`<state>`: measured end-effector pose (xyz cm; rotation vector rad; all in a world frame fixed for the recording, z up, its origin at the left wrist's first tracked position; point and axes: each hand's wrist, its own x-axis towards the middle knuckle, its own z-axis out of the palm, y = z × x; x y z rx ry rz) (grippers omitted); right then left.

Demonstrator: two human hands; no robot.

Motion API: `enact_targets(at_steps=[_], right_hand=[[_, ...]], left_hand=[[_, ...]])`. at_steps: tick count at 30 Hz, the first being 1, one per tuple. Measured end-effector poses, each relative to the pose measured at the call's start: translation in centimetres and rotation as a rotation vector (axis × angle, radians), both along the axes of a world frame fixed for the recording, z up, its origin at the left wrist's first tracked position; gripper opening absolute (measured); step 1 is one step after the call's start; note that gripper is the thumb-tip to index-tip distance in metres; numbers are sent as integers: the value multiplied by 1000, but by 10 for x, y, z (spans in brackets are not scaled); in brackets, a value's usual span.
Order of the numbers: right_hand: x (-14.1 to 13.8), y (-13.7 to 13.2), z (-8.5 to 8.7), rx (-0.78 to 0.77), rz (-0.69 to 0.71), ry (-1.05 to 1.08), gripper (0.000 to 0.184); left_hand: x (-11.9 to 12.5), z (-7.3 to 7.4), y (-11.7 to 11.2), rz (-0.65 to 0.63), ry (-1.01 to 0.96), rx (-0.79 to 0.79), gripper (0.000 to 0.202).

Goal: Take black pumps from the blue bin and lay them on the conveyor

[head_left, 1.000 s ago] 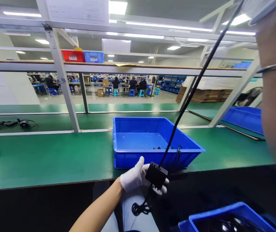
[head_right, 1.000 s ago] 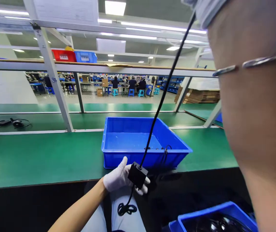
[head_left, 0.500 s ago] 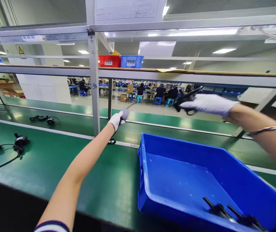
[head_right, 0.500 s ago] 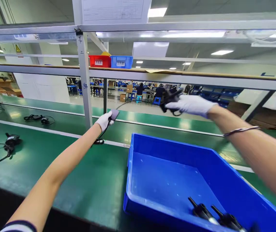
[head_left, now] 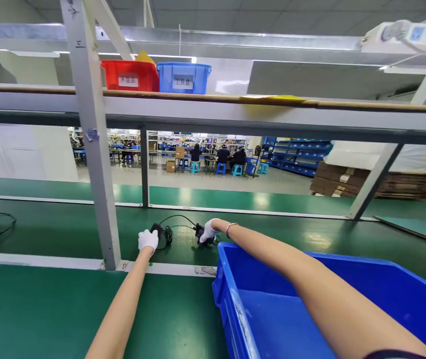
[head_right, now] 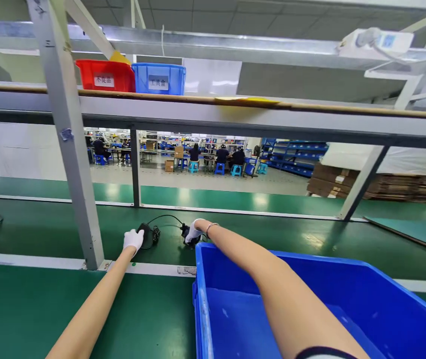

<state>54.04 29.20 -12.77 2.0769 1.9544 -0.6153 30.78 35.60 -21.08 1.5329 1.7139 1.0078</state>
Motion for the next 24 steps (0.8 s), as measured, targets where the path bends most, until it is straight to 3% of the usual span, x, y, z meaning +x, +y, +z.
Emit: enact_targets(at_steps=[3,7,10,12,15,18,21,24], right_hand=[[-2,-4,4,-56,-14,19,31],[33,-39,52,70,-51,110,34],[88,-107,89,160,-94,164,37],[122,-171,98,118,-147,119,36],[148,-270,81,-97,-225,-3,32],[142,-342,40,-284,-221,-54,34],[120,-376,2,-279,-162,-56,35],[104,-386,-14,-163,-139,-45,25]], left_hand=[[-11,3,1,121,141,9,53],[-3,41,-15,26,244,69,60],[26,76,-39,-138,281,131,67],[51,98,-65,-273,290,166,68],[86,124,-122,-515,284,204,64],[112,141,-190,-743,268,213,59],[126,148,-252,-925,243,180,54],[132,143,-296,-1038,183,83,47]])
